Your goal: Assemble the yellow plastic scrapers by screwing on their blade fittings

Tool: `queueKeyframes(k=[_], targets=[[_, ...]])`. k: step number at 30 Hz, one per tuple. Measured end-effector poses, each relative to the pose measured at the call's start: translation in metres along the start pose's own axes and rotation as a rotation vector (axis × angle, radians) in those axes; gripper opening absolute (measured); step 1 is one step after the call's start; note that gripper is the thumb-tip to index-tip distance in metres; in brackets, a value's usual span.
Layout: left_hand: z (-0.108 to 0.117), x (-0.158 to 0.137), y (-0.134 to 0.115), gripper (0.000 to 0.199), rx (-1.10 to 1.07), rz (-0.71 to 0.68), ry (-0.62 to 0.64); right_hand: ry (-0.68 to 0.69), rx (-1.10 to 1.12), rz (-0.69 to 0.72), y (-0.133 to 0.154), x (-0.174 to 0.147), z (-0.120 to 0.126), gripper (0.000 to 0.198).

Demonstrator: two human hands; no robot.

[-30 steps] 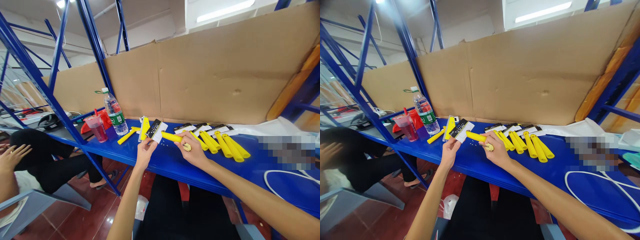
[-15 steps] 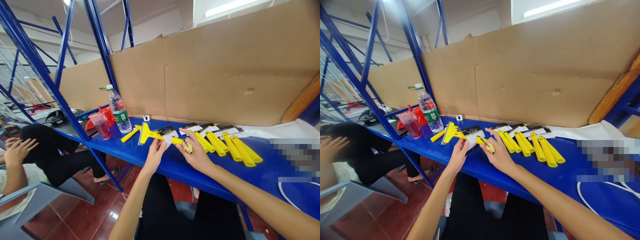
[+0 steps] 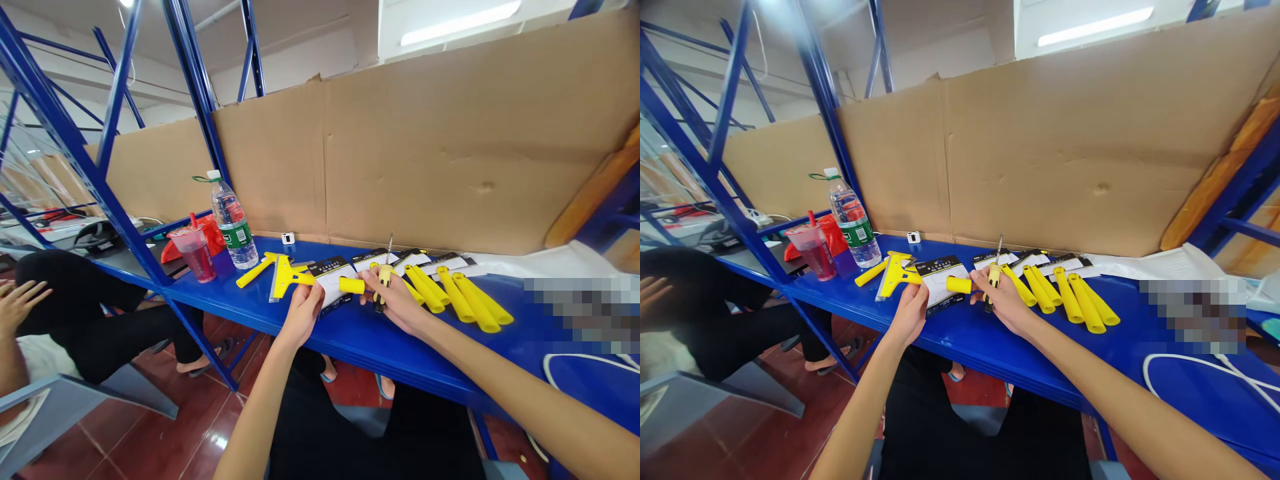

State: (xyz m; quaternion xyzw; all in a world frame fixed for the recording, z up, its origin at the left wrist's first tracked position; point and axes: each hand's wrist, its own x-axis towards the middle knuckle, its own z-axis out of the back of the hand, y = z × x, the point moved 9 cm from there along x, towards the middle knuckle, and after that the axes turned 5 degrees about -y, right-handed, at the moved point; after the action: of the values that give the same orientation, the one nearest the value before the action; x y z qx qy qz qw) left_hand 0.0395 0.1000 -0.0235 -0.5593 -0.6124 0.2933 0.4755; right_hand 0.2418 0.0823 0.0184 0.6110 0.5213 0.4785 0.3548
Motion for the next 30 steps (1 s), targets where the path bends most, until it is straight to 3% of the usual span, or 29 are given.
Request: queueKeyframes(k=[5,10,13,18,21,24,27,30], targets=[[0.002,-0.004,-0.001,0.064,-0.059,0.065,-0.019,0.130,0.056,-0.052,0.007,-0.004,-0.012,0.070],[-0.007,-0.006,-0.018,0.050,-0.127,0.062,-0.048,0.194,0.024,-0.008,0.016,-0.008,-0.019,0.067],[-0.009,-0.004,-0.024,0.039,-0.239,0.084,-0.061,0.168,0.012,0.023,0.018,-0.006,-0.016,0.055],[0.007,-0.002,-0.041,0.023,-0.385,-0.010,-0.128,0.136,-0.057,0.095,0.020,-0.003,-0.005,0.045],[0.003,-0.004,-0.046,0.022,-0.410,0.003,-0.033,0.030,-0.069,0.128,0.019,0.004,0.010,0.045],[-0.008,-0.010,-0.046,0.034,-0.419,0.050,0.076,-0.110,-0.091,0.162,0.017,0.023,0.016,0.049],[-0.017,-0.015,-0.046,0.051,-0.391,0.042,0.144,-0.213,-0.100,0.124,0.008,0.058,-0.001,0.033],[-0.019,-0.019,-0.046,0.060,-0.346,-0.013,0.162,-0.193,-0.107,0.074,0.000,0.095,-0.042,0.022]])
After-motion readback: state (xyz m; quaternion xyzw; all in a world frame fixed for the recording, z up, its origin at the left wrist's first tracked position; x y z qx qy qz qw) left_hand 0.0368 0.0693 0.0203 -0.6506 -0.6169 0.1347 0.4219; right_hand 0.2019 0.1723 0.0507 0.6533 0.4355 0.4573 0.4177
